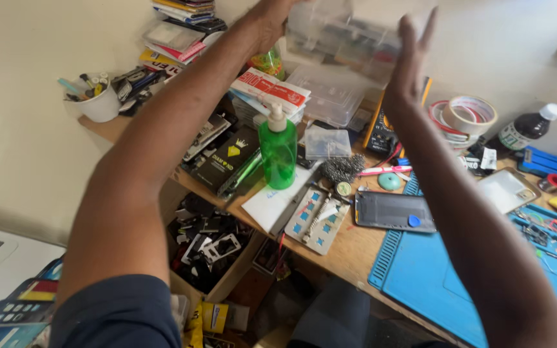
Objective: The person rummages through plastic storage boxes of spare phone parts on the workbench, then works on a disassembled smartphone, using tweezers to pry and adjust the battery and small internal components. They handle small parts and place screws into a small container.
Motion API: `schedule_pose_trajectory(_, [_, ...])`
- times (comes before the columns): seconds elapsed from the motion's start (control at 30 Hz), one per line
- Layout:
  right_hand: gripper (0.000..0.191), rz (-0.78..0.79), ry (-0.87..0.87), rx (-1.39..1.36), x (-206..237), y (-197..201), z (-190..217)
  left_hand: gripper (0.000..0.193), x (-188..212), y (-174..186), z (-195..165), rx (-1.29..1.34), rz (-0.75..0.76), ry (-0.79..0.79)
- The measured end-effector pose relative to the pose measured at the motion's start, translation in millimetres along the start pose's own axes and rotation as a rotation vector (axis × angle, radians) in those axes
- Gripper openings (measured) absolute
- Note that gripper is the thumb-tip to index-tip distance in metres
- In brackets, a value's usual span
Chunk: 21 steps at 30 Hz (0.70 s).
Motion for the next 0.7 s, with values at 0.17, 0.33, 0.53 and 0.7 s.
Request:
schedule_pose_trajectory(0.17, [0.098,-0.087,-0.106,0.166,17.7,-25.3,-49.1,0.042,-6.1,22.6,47.5,-0.164,-0.03,0.274])
schedule_pose_trajectory(0.33, [0.097,-0.172,-0.251,0.367,15.7,-8.9,-91.1,0.046,-18.4,24.4,78.6,-0.256,0.05,0.184])
schedule_pose_trajectory(0.53, [0.102,-0.015,-0.174,0.485,20.5,-6.5,-107.8,0.064,-21.0,34.4,91.1,-0.744,-0.014,0.148])
schedule_pose_trajectory(0.7, [0.11,-0.066,-0.404,0.532,28.8,-6.2,-107.6,0.08,7.1,27.1,83.5,-1.109,0.032,-0.023])
Point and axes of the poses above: each hand's wrist, its own x-axis away from the middle knuckle, its own y-axis out of the back of the hand, z = x × y, the point moved 6 cm from there along -x, towards the middle knuckle, and after that the axes turned 6 degrees about -x, right-handed, at the moved point
